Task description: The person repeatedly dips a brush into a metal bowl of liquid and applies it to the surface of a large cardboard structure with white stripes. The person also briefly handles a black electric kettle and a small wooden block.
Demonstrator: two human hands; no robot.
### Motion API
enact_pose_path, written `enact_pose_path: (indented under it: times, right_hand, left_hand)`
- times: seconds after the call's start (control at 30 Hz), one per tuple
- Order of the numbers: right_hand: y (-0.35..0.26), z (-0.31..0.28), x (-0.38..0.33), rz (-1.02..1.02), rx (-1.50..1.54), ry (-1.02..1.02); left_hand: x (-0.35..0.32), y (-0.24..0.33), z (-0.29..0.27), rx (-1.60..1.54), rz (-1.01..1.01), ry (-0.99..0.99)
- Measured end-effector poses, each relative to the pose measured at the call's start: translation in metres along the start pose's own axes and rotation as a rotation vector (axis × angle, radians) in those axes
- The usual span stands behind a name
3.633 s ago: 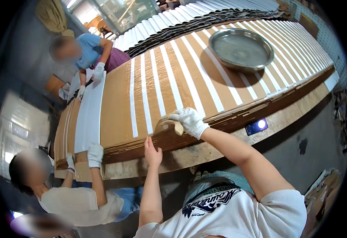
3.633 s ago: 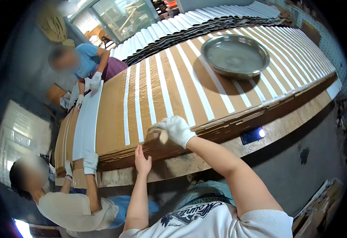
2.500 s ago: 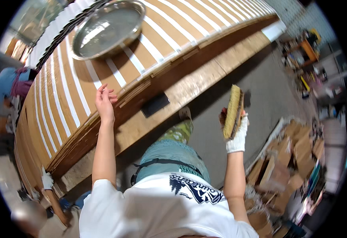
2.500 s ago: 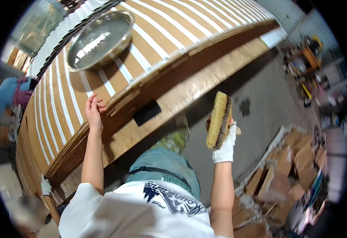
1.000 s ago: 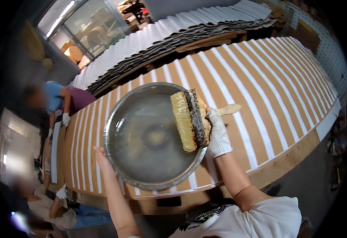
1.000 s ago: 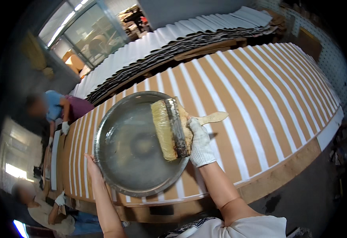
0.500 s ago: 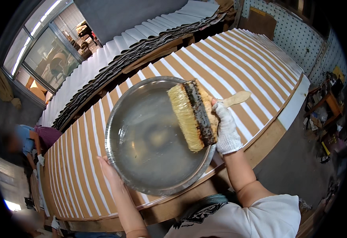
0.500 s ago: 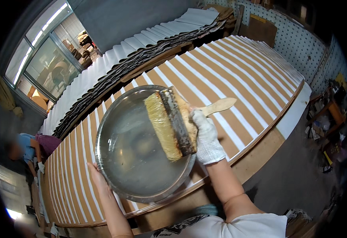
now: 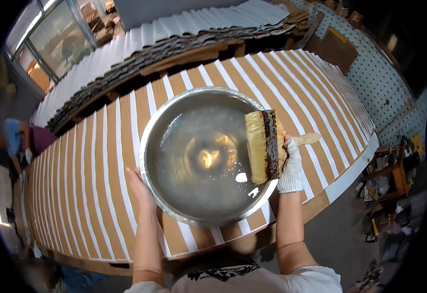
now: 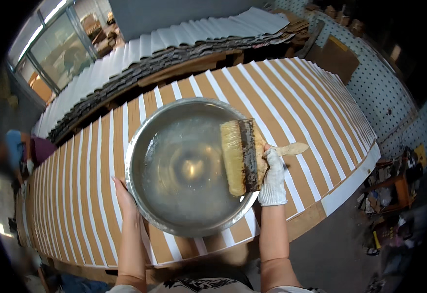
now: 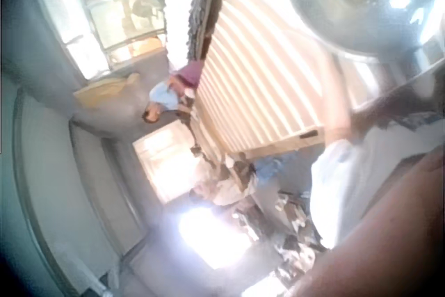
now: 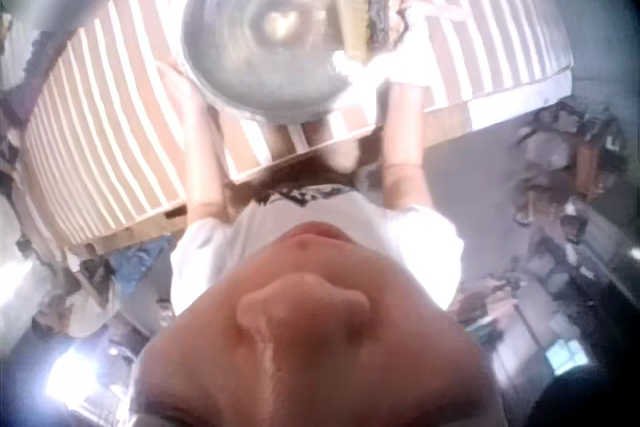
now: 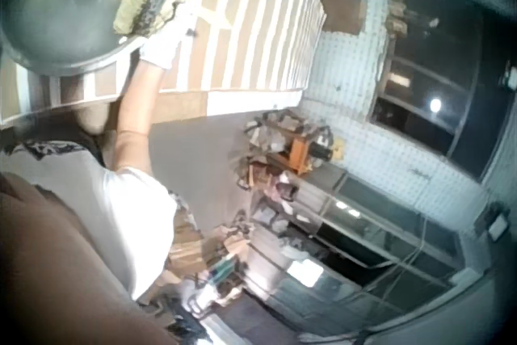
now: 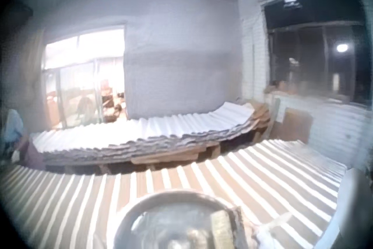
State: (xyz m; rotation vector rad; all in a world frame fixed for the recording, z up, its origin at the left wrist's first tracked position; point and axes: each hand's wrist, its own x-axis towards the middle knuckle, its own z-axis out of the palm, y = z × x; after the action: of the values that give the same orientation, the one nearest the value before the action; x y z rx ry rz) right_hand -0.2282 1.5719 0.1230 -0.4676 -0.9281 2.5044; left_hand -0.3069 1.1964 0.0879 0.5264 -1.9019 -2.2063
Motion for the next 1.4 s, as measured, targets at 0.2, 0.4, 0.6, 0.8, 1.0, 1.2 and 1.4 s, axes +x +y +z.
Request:
enact_pose_path:
  times: [0.2, 0.4, 0.6, 0.8, 1.0, 1.2, 1.4]
  right_hand:
    - [-0.023, -0.002, 0.024, -0.121, -0.159, 0.121]
    - [-0.033, 0.063, 0.014, -0.188, -0.966, -0.113]
    - [0.016, 0.078, 0.007, -0.421, -1.629, -0.426]
    - [0.018, 0.109, -0.014, -0.288, -1.725, -0.377]
    - [-0.016, 0.080, 0.031, -0.293, -1.116, -0.103]
    - [0.007, 0.079, -0.017, -0.224, -0.872, 0.188]
    - [0.066, 0.105, -0.034, -0.090, -0.546, -0.013]
  left_hand:
    - [-0.021, 0.037, -0.016, 0.117, -0.089, -0.123]
    - [-0.064, 0.019, -0.101, 0.286, -0.008, 0.180]
    - [-0.133, -0.002, -0.156, 0.102, 0.005, 0.157]
    - [-0.197, 0.005, -0.265, 0.146, 0.019, 0.303]
    - [-0.275, -0.008, -0.388, 0.559, 0.165, 0.527]
    - [-0.388, -0.008, -0.506, 0.470, -0.010, 0.632]
    - [-0.474, -0.026, -0.603, 0.439, -0.080, 0.778]
